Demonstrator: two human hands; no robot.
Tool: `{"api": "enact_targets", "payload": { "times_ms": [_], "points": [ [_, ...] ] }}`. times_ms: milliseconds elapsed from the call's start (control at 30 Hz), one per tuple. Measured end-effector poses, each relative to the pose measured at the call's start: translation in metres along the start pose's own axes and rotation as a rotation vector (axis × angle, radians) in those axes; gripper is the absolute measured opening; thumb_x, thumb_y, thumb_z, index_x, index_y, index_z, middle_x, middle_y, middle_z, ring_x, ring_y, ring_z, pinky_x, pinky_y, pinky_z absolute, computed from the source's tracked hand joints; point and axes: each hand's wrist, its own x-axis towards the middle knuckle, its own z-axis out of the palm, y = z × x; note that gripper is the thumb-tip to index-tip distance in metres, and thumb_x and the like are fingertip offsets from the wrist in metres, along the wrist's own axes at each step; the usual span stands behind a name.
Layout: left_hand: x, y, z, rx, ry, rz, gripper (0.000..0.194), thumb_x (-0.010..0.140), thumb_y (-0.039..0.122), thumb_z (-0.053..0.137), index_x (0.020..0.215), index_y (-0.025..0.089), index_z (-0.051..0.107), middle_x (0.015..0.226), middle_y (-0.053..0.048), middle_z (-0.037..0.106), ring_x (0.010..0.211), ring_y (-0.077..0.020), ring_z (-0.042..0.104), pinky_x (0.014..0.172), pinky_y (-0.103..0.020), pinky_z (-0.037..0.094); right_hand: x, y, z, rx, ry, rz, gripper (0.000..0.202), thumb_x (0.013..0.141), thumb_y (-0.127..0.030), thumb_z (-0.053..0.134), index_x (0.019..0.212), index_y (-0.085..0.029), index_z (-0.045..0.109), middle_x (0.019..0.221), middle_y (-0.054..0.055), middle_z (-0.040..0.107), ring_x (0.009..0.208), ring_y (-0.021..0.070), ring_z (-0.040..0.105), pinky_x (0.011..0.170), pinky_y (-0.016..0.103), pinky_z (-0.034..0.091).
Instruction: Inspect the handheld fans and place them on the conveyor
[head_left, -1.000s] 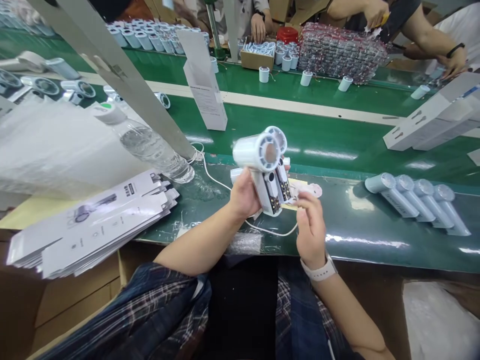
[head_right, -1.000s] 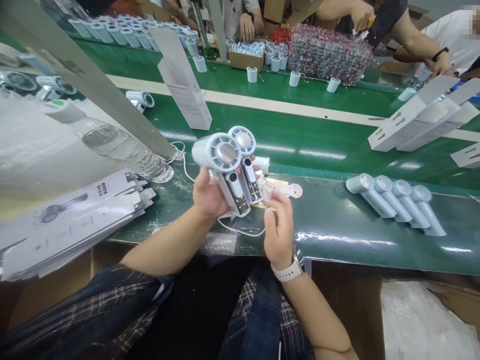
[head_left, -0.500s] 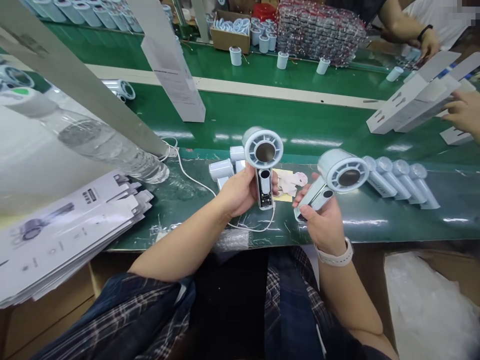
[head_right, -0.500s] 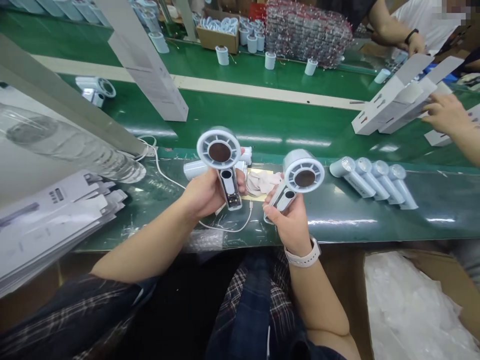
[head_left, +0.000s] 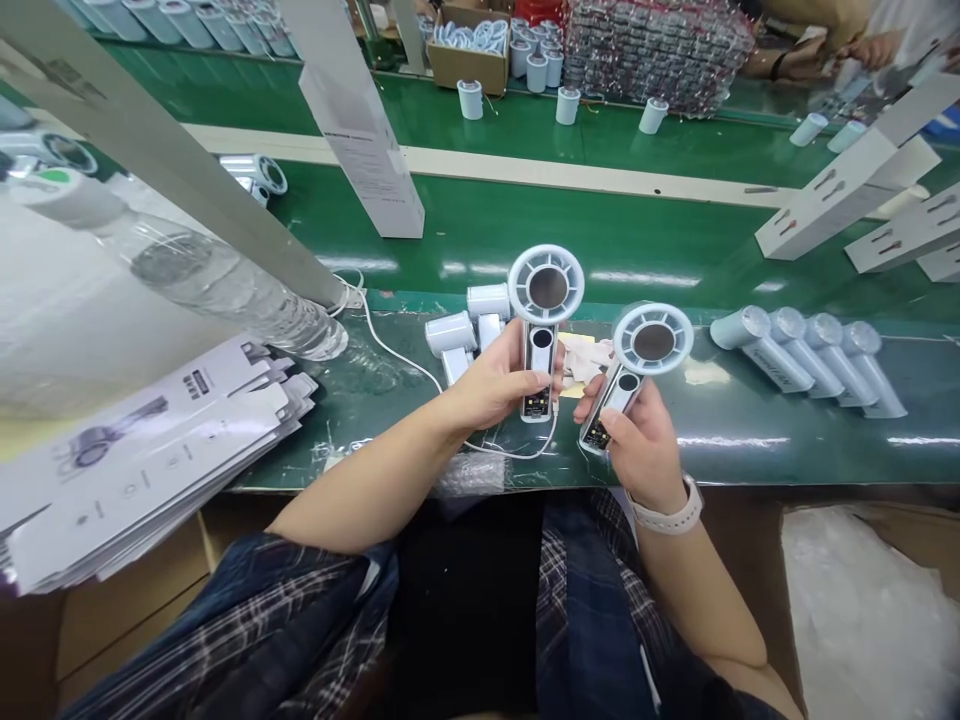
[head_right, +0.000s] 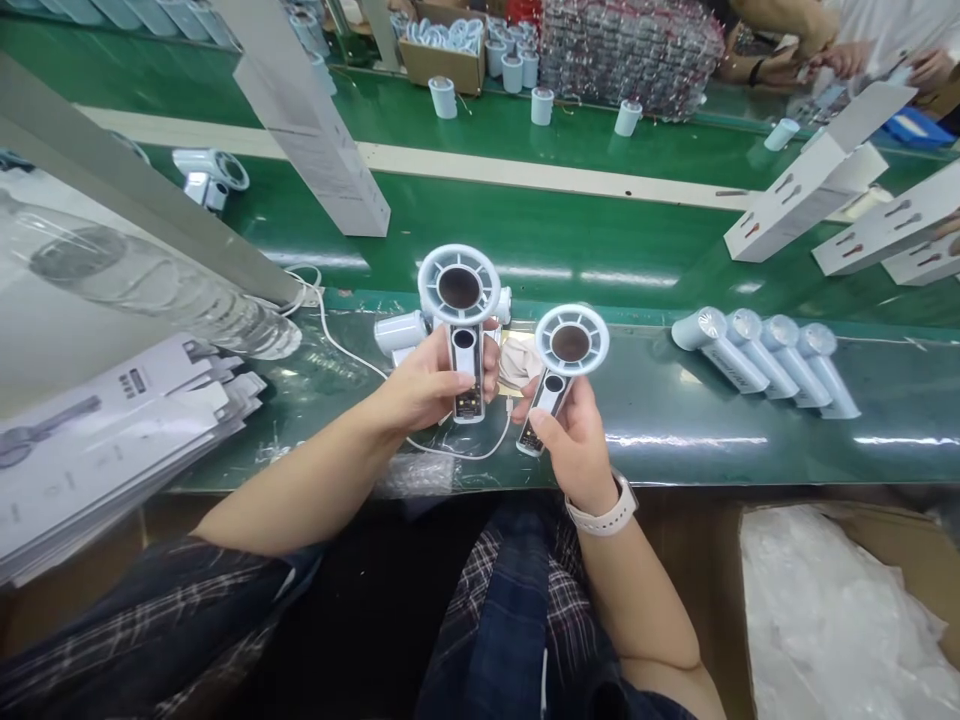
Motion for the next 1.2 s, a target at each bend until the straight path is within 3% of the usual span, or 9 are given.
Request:
{"api": "enact_targets", "payload": {
  "times_ms": [233,633,767,900,1033,1200],
  "points": [
    [-0.001,-0.001,0.0,0.047,-0.037,-0.006,0.056,0.078,0.034,0.089,0.117,0.02,0.051,0.099,-0.002,0.06,0.081,-0.0136,0.064,0.07,-0.028,0.055,0.0,0.002,0.003,0.073,0.004,0.029,0.027,0.089,-0.035,0.079,0.111,-0.027,0.065,0.102,0.0,0.069,0.08,0.0151,0.07,0.074,0.032,0.061],
    [-0.002,0.001,-0.004,0.048,-0.035,-0.008,0.053,0.076,0.027,0.086,0.113,0.021,0.049,0.097,0.0,0.058,0.077,-0.0128,0.065,0.066,-0.027,0.055,-0.004,0.005,0.001,0.024,-0.033,0.052,0.034,0.088,-0.038,0.078,0.115,-0.028,0.06,0.104,0.002,0.068,0.083,0.0192,0.07,0.076,0.039,0.062],
    [0.003,-0.005,-0.007,0.059,0.016,-0.011,0.05,0.078,0.031,0.082,0.112,0.021,0.048,0.094,0.0,0.058,0.073,-0.0121,0.063,0.062,-0.027,0.053,-0.005,0.007,0.0,0.016,-0.021,0.052,0.029,0.091,-0.036,0.074,0.114,-0.027,0.059,0.103,0.002,0.068,0.079,0.0176,0.069,0.073,0.037,0.061],
    [0.005,-0.009,-0.011,0.111,0.107,0.087,0.047,0.08,0.037,0.081,0.108,0.022,0.047,0.091,0.001,0.057,0.071,-0.0113,0.062,0.061,-0.026,0.052,-0.005,0.007,0.003,0.017,0.026,0.052,0.026,0.093,-0.04,0.068,0.113,-0.026,0.058,0.096,0.001,0.067,0.071,0.0159,0.065,0.065,0.035,0.058],
    [0.005,-0.007,-0.011,0.146,0.057,0.095,0.049,0.08,0.043,0.083,0.107,0.021,0.048,0.095,-0.001,0.06,0.074,-0.0128,0.064,0.068,-0.03,0.058,-0.005,0.006,0.004,0.04,-0.025,0.084,0.031,0.09,-0.042,0.072,0.112,-0.025,0.059,0.096,0.002,0.069,0.071,0.0168,0.067,0.065,0.034,0.058],
    [0.008,-0.01,-0.011,0.173,0.124,0.093,0.05,0.081,0.045,0.083,0.107,0.022,0.048,0.09,0.002,0.059,0.07,-0.0124,0.065,0.069,-0.032,0.06,-0.004,0.005,0.004,0.062,0.021,0.073,0.028,0.09,-0.04,0.073,0.111,-0.025,0.06,0.094,0.001,0.07,0.068,0.0149,0.066,0.063,0.032,0.057]
  ]
}}
